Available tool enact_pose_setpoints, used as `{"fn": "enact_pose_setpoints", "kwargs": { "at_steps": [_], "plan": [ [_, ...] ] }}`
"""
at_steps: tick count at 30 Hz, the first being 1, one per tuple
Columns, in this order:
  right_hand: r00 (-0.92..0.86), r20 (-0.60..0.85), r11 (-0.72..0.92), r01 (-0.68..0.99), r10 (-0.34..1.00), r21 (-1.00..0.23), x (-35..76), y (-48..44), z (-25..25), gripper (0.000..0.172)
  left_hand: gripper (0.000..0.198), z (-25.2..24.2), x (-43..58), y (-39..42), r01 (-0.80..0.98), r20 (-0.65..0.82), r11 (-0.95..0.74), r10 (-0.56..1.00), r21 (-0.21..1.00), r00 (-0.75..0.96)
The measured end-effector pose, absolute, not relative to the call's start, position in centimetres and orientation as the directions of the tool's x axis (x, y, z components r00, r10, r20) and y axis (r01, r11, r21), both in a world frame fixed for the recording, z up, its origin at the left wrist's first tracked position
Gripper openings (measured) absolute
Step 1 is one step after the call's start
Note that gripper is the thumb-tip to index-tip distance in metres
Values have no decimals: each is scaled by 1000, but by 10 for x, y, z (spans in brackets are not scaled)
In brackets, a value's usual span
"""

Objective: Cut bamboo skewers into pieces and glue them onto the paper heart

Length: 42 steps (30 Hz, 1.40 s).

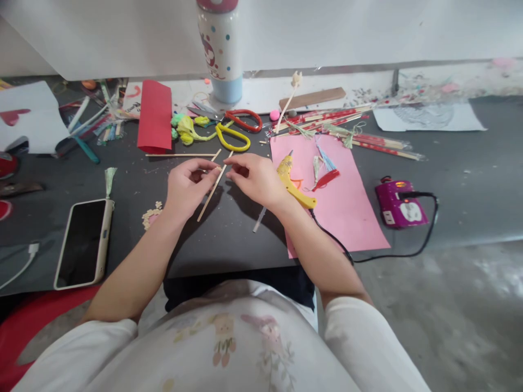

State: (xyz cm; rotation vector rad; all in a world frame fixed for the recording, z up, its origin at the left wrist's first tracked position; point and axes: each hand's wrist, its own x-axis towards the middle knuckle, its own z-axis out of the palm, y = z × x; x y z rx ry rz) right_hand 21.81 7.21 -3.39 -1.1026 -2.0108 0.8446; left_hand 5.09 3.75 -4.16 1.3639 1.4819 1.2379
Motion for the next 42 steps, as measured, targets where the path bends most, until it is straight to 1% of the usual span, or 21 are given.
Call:
{"fn": "enact_pose_setpoints", "kwargs": {
  "at_steps": [7,11,15,19,23,27,30,33,39,42],
  "plan": [
    [-449,258,467,454,856,-759,218,72,-34,23,17,-42,53,36,359,171,-124,980,925,-103],
    [-466,272,490,448,842,-748,219,72,-33,19,16,-39,53,35,426,213,-156,973,891,-89],
    [-442,272,476,459,855,-750,218,71,-32,13,15,-38,53,34,455,224,-164,971,875,-80],
    [-424,262,459,475,867,-751,218,71,-31,11,13,-38,54,35,471,222,-158,972,868,-82],
    [-399,301,482,514,866,-710,222,75,-34,11,13,-37,54,35,470,207,-142,974,871,-90],
    [-364,341,497,589,867,-638,230,80,-37,12,14,-38,52,36,382,137,-83,984,920,-117],
    [-315,328,452,695,891,-559,236,84,-38,12,16,-40,50,38,251,65,-25,986,968,-150],
    [-280,308,405,765,909,-501,240,86,-38,13,17,-41,47,42,120,30,-6,979,993,-201],
    [-314,236,391,784,920,-482,238,86,-40,13,18,-35,37,49,-68,-35,17,958,998,-286],
    [-311,198,368,802,930,-470,237,85,-39,15,14,-28,30,53,-164,-76,20,936,986,-345]
  ]
}}
